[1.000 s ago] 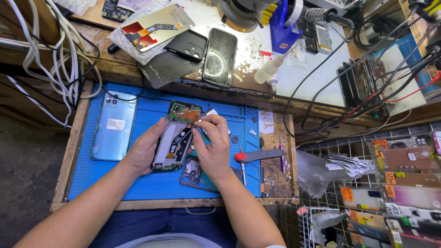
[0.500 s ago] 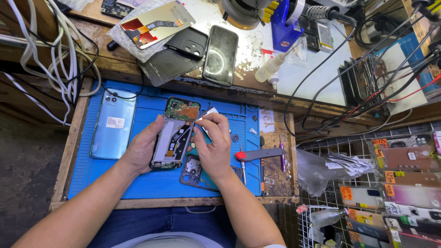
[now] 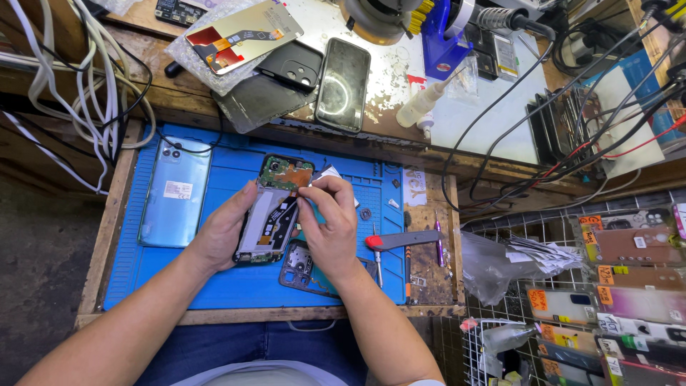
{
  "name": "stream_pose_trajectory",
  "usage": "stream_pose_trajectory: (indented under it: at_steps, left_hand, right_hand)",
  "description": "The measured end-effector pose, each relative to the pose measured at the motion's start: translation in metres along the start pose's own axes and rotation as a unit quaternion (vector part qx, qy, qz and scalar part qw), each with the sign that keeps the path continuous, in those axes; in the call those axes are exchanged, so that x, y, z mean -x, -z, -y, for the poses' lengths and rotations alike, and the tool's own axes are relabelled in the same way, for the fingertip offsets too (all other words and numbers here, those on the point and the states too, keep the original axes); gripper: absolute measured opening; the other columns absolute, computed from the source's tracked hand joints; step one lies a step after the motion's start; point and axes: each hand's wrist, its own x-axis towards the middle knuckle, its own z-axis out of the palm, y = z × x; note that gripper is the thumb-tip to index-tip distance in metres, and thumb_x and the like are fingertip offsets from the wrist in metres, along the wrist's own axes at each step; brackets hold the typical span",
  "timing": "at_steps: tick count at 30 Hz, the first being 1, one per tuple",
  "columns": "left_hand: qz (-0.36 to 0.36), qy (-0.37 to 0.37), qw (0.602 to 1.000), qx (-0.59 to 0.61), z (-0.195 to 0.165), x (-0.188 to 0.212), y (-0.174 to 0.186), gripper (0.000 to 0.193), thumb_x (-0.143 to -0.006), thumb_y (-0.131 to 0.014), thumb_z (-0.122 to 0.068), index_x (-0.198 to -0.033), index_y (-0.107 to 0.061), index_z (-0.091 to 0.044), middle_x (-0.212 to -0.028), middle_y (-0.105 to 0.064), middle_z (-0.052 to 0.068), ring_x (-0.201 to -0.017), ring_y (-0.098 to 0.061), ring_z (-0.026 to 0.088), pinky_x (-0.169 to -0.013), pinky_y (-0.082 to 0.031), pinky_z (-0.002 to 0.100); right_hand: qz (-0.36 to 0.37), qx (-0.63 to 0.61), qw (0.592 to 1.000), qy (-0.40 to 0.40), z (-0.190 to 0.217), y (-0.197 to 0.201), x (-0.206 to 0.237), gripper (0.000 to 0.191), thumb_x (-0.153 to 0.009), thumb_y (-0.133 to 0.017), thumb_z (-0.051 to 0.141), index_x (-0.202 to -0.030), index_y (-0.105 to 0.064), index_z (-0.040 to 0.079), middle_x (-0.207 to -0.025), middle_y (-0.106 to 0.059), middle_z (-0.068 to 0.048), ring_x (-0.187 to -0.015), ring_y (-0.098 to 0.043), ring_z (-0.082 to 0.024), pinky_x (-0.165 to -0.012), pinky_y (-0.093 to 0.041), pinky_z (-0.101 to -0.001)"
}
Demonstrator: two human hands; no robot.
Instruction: The person removes the back cover and internal components from a mobile phone, handles banknotes, and takes a replacement screen out of a bubble wrap bag.
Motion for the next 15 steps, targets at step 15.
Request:
stream_pose_trajectory:
  at_steps: [15]
  left_hand:
    - [0.017, -0.037, 0.987, -0.158, 0.0004, 0.0014, -0.0007, 0.057, -0.106, -0.045, -0.045, -0.145, -0.049, -0.004, -0.119, -0.065, 0.009, -0.103, -0.064, 0.015, -0.088, -0.053, 0.029]
  right_hand:
    - [0.042, 0.053, 0.997, 0.024, 0.0025, 0.0079, -0.0093, 0.016, -0.087, -0.075, -0.001, -0.099, -0.065, 0.001, -0.104, -0.056, -0.012, -0.097, -0.06, -0.028, -0.083, -0.051, -0.0364]
